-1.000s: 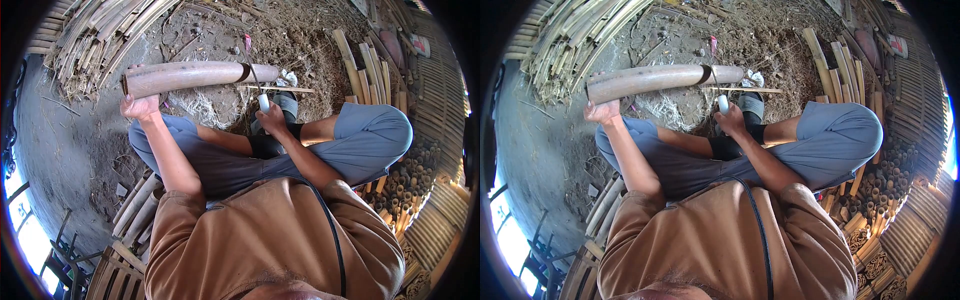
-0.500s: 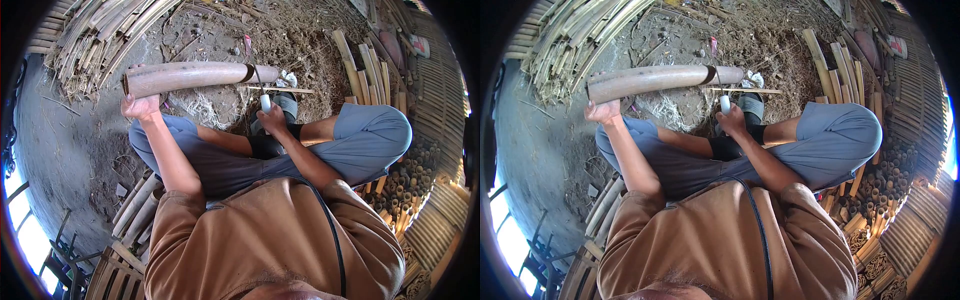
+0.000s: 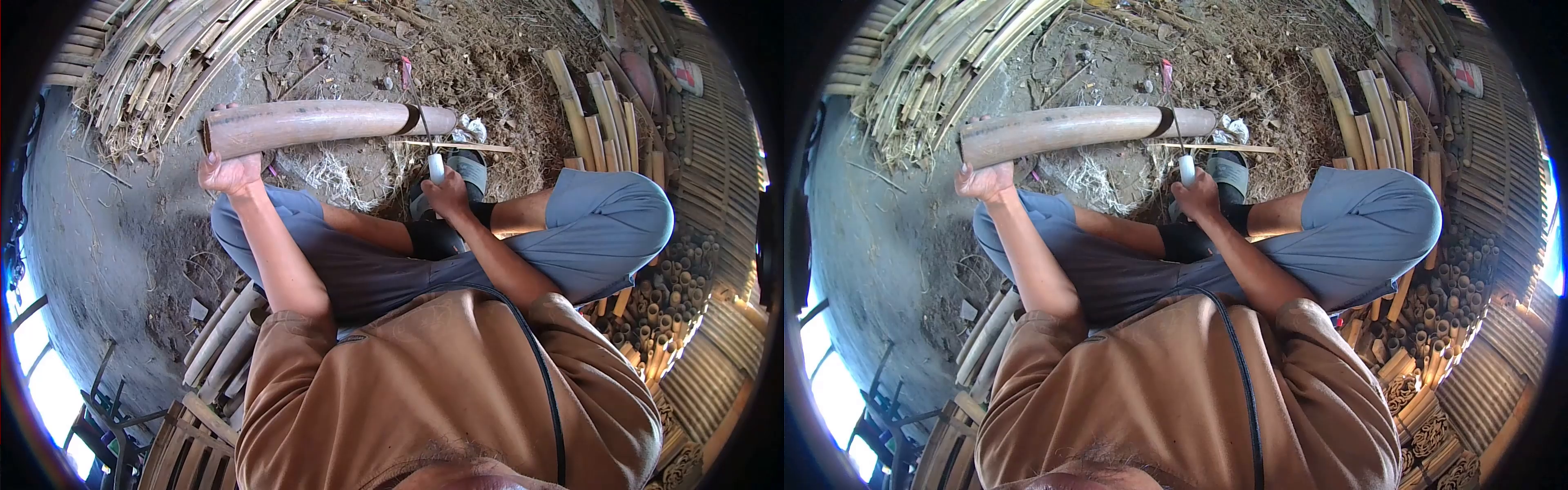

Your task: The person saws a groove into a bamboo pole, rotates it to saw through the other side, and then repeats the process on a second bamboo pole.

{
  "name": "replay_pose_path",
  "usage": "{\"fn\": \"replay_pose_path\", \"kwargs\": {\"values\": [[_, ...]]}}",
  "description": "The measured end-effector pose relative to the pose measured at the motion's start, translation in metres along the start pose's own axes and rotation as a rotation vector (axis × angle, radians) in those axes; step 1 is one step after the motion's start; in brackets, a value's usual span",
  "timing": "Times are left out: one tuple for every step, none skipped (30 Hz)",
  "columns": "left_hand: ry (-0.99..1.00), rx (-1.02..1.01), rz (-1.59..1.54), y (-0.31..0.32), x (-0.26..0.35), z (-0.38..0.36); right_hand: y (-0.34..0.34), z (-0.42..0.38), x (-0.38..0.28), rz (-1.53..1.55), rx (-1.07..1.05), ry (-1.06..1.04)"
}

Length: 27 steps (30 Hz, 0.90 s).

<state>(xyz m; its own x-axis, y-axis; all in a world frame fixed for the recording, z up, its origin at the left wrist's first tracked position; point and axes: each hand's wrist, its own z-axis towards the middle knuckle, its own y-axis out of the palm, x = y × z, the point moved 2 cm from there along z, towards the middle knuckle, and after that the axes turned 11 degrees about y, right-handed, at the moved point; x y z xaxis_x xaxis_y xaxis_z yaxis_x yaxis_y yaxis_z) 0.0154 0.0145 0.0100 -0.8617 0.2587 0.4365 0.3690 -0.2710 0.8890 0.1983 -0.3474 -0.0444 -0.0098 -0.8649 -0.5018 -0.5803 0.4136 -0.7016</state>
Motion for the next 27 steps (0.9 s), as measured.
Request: {"fn": "replay_pose_path", "kwargs": {"values": [[-0.004,0.001,-0.004,0.0,0.0,0.0,-0.001,-0.001,-0.002,-0.01,-0.018,0.006],[-0.008,0.001,-0.007,0.0,0.0,0.0,-0.002,-0.001,-0.003,-0.012,-0.03,0.014],[-0.015,-0.001,-0.01,-0.001,0.0,0.0,-0.002,0.0,-0.003,-0.015,-0.044,0.023],[-0.02,-0.003,-0.014,-0.001,0.0,0.0,-0.001,0.0,-0.004,-0.018,-0.058,0.031],[-0.026,-0.005,-0.017,-0.002,0.0,0.0,-0.001,0.0,-0.003,-0.032,-0.038,0.007],[-0.022,-0.003,-0.016,-0.002,0.0,0.0,0.001,0.001,-0.002,-0.046,-0.017,-0.017],[-0.019,0.0,-0.016,-0.003,0.0,0.0,0.002,0.002,-0.001,-0.061,0.003,-0.041],[-0.016,0.002,-0.015,-0.004,0.0,0.0,0.003,0.003,0.001,-0.064,0.008,-0.042],[-0.013,0.0,-0.012,-0.004,0.0,0.001,0.004,0.003,0.001,-0.067,0.012,-0.043],[-0.009,-0.001,-0.01,-0.004,0.0,0.001,0.004,0.003,0.001,-0.07,0.016,-0.044],[-0.007,-0.003,-0.007,-0.004,0.0,0.001,0.004,0.003,0.002,-0.06,0.01,-0.039],[-0.009,-0.001,-0.011,-0.003,0.0,0.001,0.0,0.0,-0.002,-0.05,0.005,-0.033],[-0.011,0.002,-0.014,-0.002,0.0,0.0,-0.002,-0.002,-0.005,-0.039,-0.001,-0.028],[-0.014,0.005,-0.017,0.0,0.0,-0.001,-0.003,-0.003,-0.007,-0.03,-0.022,-0.006],[-0.012,0.01,-0.011,0.0,0.0,-0.001,-0.003,-0.003,-0.008,-0.02,-0.042,0.015],[-0.01,0.016,-0.004,0.001,0.0,-0.001,-0.004,-0.003,-0.008,-0.01,-0.062,0.035],[-0.007,0.021,0.002,0.002,0.0,-0.001,-0.002,-0.001,-0.006,-0.026,-0.043,0.008],[-0.008,0.02,0.006,0.001,0.0,-0.001,-0.001,0.0,-0.005,-0.042,-0.024,-0.018],[-0.009,0.019,0.01,0.001,0.0,0.0,0.0,0.001,-0.004,-0.058,-0.005,-0.044],[-0.011,0.019,0.014,0.0,0.0,0.0,0.002,0.001,-0.001,-0.054,0.0,-0.035],[-0.011,0.021,0.009,0.0,0.0,0.0,0.0,-0.001,-0.004,-0.05,0.006,-0.026],[-0.012,0.022,0.003,-0.001,0.0,-0.001,-0.001,-0.003,-0.006,-0.046,0.012,-0.016],[-0.012,0.023,-0.002,-0.002,0.0,0.0,0.0,-0.002,-0.005,-0.052,0.017,-0.031],[-0.013,0.026,-0.004,-0.001,0.0,0.0,0.001,-0.001,-0.003,-0.058,0.022,-0.046],[-0.015,0.028,-0.006,-0.001,0.0,-0.001,0.002,0.001,-0.001,-0.064,0.027,-0.06],[-0.017,0.031,-0.008,0.0,0.0,-0.001,0.003,0.002,0.002,-0.06,0.012,-0.048],[-0.016,0.03,-0.005,0.001,0.0,-0.001,0.002,0.003,0.001,-0.057,-0.003,-0.037]]}}
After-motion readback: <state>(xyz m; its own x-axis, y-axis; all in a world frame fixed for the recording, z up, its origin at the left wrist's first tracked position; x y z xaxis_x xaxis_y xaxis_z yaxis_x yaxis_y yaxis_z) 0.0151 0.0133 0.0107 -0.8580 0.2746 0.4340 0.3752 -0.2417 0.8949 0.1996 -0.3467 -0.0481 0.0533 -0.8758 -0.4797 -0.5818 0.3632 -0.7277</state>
